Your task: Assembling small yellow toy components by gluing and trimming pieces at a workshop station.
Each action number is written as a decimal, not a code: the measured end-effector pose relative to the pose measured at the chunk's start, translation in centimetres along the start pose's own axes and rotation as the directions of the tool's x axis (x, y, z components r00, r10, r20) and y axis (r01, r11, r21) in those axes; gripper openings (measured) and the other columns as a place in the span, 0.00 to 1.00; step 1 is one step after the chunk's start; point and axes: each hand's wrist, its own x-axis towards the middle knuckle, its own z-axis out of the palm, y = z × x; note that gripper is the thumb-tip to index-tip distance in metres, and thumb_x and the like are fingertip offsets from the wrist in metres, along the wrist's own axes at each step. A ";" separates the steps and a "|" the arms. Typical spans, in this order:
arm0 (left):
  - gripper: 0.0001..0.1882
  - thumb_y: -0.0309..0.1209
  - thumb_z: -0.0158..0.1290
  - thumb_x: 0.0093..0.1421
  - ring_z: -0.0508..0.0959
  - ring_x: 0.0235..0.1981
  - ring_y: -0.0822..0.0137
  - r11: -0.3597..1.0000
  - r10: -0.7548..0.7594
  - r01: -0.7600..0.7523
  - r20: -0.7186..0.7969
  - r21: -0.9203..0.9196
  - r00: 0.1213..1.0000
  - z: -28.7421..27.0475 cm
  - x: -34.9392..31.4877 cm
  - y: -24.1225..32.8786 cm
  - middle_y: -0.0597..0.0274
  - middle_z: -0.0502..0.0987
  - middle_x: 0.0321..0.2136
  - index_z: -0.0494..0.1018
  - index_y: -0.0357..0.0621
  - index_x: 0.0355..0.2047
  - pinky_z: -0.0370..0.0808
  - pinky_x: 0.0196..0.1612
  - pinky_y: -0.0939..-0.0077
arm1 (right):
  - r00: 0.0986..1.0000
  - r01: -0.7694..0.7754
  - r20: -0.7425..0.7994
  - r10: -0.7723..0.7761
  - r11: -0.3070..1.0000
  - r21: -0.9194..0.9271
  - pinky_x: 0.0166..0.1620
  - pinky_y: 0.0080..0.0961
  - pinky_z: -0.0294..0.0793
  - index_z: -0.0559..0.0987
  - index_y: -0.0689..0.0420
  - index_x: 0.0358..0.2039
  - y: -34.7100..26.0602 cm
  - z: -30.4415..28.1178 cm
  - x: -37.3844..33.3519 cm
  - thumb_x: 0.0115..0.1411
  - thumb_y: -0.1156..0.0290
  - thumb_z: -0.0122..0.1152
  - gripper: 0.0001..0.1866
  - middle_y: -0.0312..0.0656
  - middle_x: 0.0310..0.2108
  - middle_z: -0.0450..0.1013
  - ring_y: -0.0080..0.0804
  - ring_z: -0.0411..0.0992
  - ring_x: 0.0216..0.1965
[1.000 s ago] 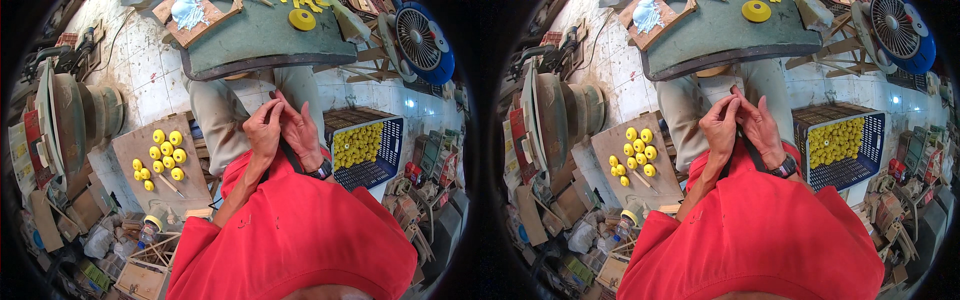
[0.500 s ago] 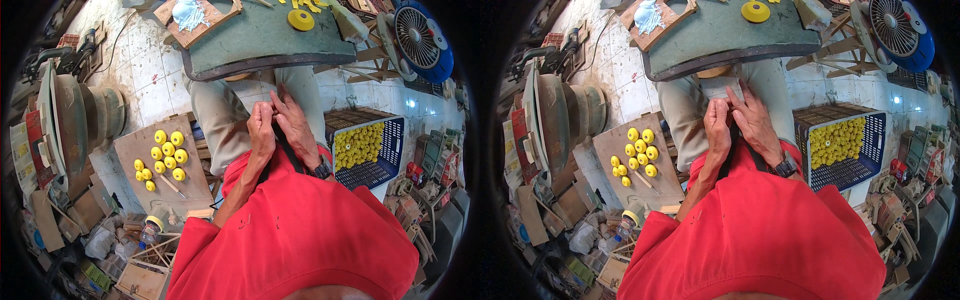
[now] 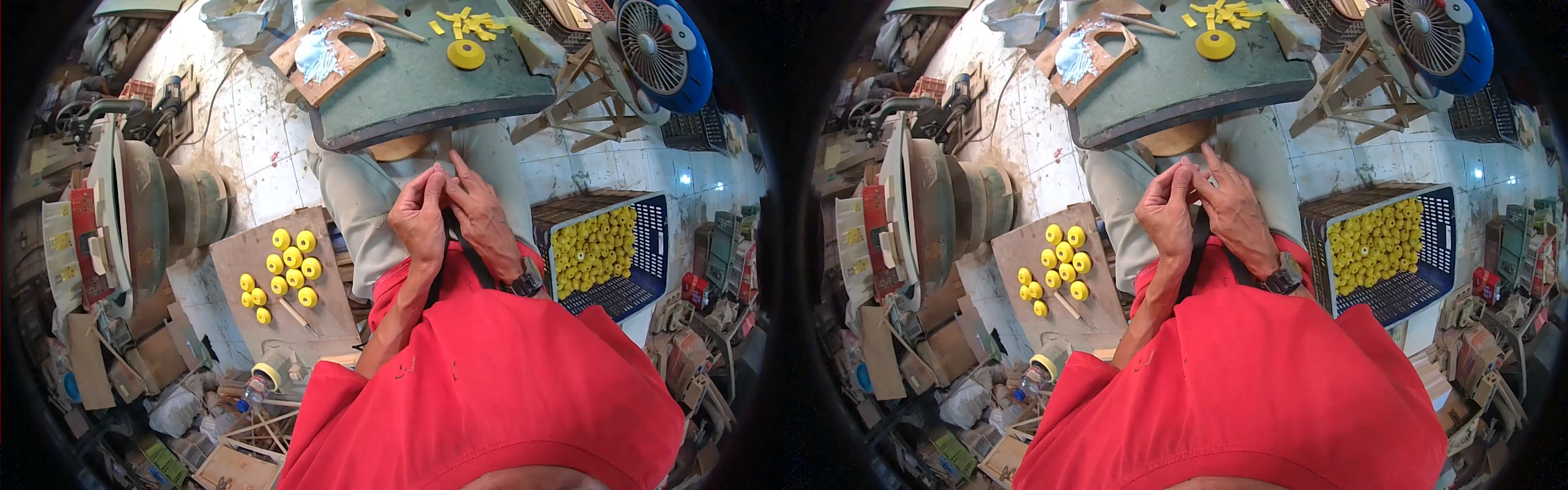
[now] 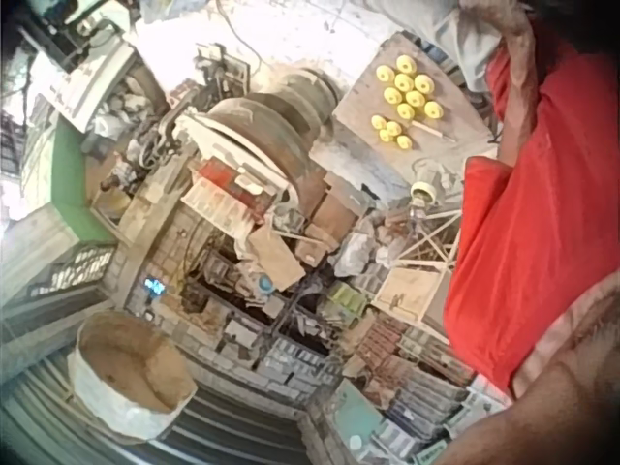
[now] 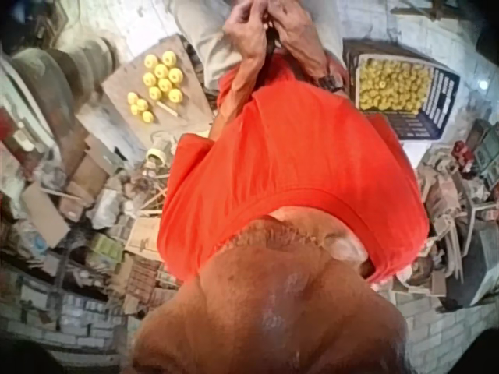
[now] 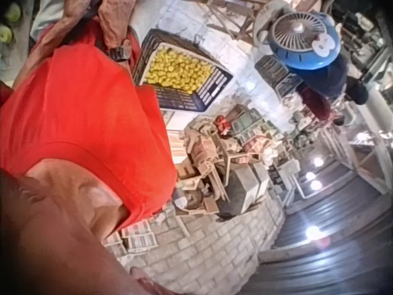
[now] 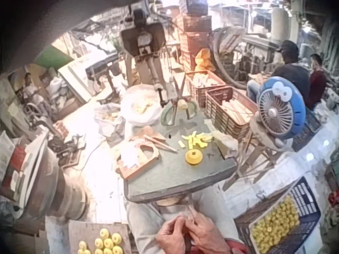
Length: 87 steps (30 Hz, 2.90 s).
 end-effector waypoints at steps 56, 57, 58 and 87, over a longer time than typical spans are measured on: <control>0.10 0.32 0.50 0.65 0.78 0.26 0.68 0.962 -0.250 0.272 0.290 -0.039 0.924 -6.4 0.6 1.6 0.60 0.73 0.24 0.67 0.37 0.37 0.74 0.24 0.79 | 0.925 0.343 0.131 -0.357 0.932 0.119 0.35 0.31 0.72 0.74 0.60 0.35 -0.6 -2.9 1.1 0.49 0.77 0.62 0.11 0.45 0.33 0.71 0.41 0.71 0.32; 0.09 0.32 0.51 0.64 0.77 0.23 0.69 0.945 -0.300 0.324 0.288 -0.038 0.909 -6.5 0.9 1.7 0.61 0.73 0.22 0.69 0.37 0.36 0.74 0.22 0.79 | 0.923 0.346 0.138 -0.359 0.932 0.112 0.35 0.31 0.72 0.74 0.60 0.35 -0.6 -2.7 1.1 0.49 0.77 0.62 0.11 0.45 0.33 0.71 0.41 0.71 0.32; 0.09 0.31 0.52 0.63 0.76 0.19 0.71 0.920 -0.364 0.391 0.298 -0.033 0.882 -6.7 1.1 1.7 0.62 0.73 0.20 0.70 0.36 0.35 0.73 0.21 0.80 | 0.945 0.297 0.094 -0.313 0.943 0.149 0.32 0.31 0.71 0.73 0.61 0.32 -0.7 -2.3 1.0 0.51 0.78 0.62 0.08 0.45 0.28 0.70 0.42 0.71 0.29; 0.08 0.25 0.51 0.61 0.71 0.23 0.80 0.961 -0.161 0.192 -0.165 0.197 0.973 -8.5 0.8 -3.2 0.68 0.77 0.23 0.78 0.37 0.38 0.69 0.26 0.84 | 0.945 -0.325 0.187 0.267 0.807 0.493 0.29 0.18 0.73 0.79 0.62 0.31 0.1 6.9 5.0 0.53 0.79 0.65 0.05 0.41 0.24 0.77 0.22 0.75 0.25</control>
